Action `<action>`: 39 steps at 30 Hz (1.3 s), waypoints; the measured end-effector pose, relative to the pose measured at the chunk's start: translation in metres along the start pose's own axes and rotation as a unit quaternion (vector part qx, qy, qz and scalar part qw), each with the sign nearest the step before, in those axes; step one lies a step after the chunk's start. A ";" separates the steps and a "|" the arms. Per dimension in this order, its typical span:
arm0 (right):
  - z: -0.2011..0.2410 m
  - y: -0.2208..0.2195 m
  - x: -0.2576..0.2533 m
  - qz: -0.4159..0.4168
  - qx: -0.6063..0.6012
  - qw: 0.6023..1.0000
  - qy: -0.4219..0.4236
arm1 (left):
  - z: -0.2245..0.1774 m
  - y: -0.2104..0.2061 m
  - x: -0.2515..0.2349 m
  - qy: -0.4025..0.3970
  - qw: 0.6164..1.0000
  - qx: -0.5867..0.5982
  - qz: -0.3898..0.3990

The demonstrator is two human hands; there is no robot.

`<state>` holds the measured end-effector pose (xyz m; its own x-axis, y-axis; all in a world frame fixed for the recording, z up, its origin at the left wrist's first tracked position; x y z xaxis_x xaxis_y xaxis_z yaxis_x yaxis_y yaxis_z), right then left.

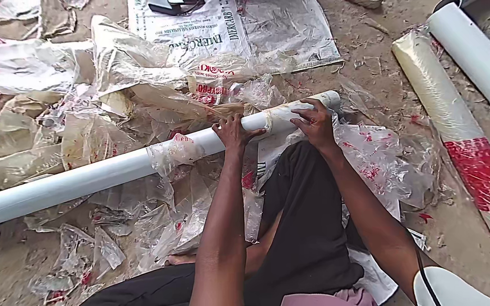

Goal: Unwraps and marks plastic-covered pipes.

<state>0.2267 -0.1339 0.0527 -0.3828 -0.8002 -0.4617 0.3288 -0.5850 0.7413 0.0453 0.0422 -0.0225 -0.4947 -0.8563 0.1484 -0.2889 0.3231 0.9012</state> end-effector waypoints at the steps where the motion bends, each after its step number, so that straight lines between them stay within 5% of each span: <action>1: 0.007 -0.002 -0.009 -0.010 0.016 1.000 -0.014 | 0.000 0.000 0.000 -0.002 1.000 0.002 -0.007; 7: 0.016 -0.065 -0.028 0.115 0.116 0.979 -0.125 | 0.000 -0.002 0.002 -0.006 1.000 -0.003 -0.030; 14: 0.015 -0.082 -0.032 0.118 0.186 0.966 -0.133 | 0.001 -0.003 0.002 -0.009 0.999 -0.002 -0.035; 20: 0.008 -0.078 -0.032 0.165 0.080 0.968 -0.173 | 0.001 -0.001 0.003 -0.005 1.000 -0.004 -0.028; 24: 0.000 -0.071 -0.028 0.192 0.026 0.974 -0.118 | -0.001 0.001 0.004 -0.002 1.000 -0.003 -0.015; 31: -0.001 -0.060 -0.016 0.135 -0.022 0.988 -0.072 | -0.001 -0.003 0.008 -0.002 0.999 0.003 -0.033; 34: 0.013 -0.057 -0.026 0.090 0.033 0.988 -0.121 | -0.002 -0.003 0.010 -0.013 0.998 0.014 -0.065; 39: 0.045 -0.085 -0.030 0.207 0.208 0.928 -0.227 | 0.000 -0.007 0.016 -0.024 0.995 0.006 -0.094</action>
<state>0.1713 -0.0545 0.0251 -0.6535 -0.7517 0.0887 0.2031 -0.0613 0.9772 0.0392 0.0264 -0.0265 -0.4694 -0.8820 -0.0414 -0.3895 0.1648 0.9062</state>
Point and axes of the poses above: each hand's wrist, its own x-axis away from the middle knuckle, its own y-axis out of the back of the hand, z = x × y, the point moved 5 cm from there along -x, towards the middle knuckle, and after that the axes turned 7 degrees about x, right-handed, at the moved point
